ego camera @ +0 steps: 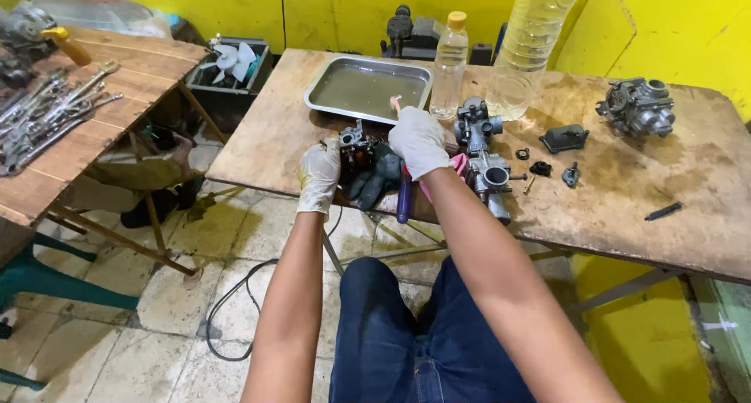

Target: The person cleans a carburetor component by dipping it in a liquid-filled tray and scrubbing it with a toothbrush. They repeatedly dip the toothbrush into the tray and scrub the component, then place it on the table.

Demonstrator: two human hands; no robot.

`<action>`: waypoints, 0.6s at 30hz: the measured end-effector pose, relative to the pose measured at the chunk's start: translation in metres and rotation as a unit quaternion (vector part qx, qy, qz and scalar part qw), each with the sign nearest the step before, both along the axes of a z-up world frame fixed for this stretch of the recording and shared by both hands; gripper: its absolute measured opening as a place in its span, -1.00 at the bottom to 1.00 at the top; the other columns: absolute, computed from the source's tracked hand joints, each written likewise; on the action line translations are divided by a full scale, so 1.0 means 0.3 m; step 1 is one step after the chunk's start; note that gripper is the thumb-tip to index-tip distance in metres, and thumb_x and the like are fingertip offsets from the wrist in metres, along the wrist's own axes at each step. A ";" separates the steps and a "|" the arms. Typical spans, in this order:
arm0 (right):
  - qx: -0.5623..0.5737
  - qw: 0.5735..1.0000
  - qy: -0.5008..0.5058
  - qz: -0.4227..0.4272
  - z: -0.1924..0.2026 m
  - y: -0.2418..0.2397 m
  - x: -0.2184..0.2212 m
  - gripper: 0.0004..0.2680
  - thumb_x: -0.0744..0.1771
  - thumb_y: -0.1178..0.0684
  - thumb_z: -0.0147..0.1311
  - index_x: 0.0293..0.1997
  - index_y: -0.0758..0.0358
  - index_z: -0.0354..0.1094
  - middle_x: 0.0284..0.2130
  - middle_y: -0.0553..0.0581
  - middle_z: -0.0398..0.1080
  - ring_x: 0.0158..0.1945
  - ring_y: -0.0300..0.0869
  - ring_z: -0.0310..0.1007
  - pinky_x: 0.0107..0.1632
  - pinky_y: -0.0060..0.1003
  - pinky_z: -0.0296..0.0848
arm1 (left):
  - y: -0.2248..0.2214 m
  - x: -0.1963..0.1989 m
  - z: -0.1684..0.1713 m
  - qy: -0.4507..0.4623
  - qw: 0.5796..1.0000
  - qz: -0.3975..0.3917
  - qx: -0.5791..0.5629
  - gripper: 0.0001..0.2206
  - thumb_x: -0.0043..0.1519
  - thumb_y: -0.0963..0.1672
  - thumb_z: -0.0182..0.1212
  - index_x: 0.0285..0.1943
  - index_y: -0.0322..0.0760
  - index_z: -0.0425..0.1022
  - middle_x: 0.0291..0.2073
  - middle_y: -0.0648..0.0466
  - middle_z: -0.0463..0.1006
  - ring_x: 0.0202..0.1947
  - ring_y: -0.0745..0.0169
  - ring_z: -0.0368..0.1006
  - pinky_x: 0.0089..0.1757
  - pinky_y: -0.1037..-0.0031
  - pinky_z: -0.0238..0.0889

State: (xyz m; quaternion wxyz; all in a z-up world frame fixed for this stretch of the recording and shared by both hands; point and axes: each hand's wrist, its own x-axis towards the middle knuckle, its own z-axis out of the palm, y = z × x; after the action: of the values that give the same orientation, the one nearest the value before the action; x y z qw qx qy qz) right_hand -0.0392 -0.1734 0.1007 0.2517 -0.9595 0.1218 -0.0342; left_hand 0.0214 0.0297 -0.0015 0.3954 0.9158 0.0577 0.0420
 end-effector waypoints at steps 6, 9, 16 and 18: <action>0.139 0.989 0.004 -0.043 -0.044 0.020 -0.222 -0.69 0.36 -0.16 -0.22 0.18 -0.40 0.43 0.07 -0.01 0.51 0.22 0.00 0.44 0.22 0.02 0.44 | 0.007 -0.031 0.035 -0.005 1.000 -0.006 -0.015 -0.32 0.26 0.21 -0.17 -0.15 -0.45 0.61 -0.06 -0.34 0.58 0.15 -0.39 0.40 0.15 -0.08 0.22; 0.257 0.966 -0.028 -0.016 0.027 0.101 -0.386 -0.67 0.34 -0.06 -0.09 0.24 -0.09 0.43 0.10 0.16 0.50 0.27 0.08 0.40 0.30 -0.01 0.37 | 0.006 -0.033 0.031 -0.007 1.000 -0.007 0.001 -0.32 0.27 0.21 -0.18 -0.16 -0.45 0.61 -0.06 -0.35 0.58 0.15 -0.39 0.40 0.15 -0.09 0.22; 0.249 0.968 -0.020 0.023 -0.030 0.080 -0.317 -0.69 0.34 -0.12 -0.10 0.22 -0.26 0.42 0.08 0.04 0.51 0.23 -0.02 0.44 0.27 -0.09 0.41 | 0.002 -0.032 0.036 -0.009 1.000 -0.007 0.008 -0.35 0.24 0.21 -0.11 -0.19 -0.44 0.61 -0.10 -0.34 0.59 0.11 -0.38 0.42 0.12 -0.07 0.25; 0.266 0.963 -0.037 0.037 0.010 0.068 -0.350 -0.70 0.33 -0.08 -0.06 0.18 -0.16 0.47 0.04 0.08 0.53 0.21 0.00 0.46 0.26 -0.06 0.42 | -0.001 -0.048 0.046 -0.008 1.000 -0.005 0.004 -0.36 0.24 0.20 -0.09 -0.19 -0.46 0.61 -0.11 -0.35 0.59 0.10 -0.41 0.42 0.11 -0.09 0.26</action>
State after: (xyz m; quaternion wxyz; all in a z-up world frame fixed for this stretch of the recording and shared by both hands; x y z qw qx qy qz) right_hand -0.1441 -0.1528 0.1037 0.5029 -0.8600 0.0818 -0.0270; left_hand 0.0068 0.0295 0.0123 0.3926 0.9171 0.0501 0.0478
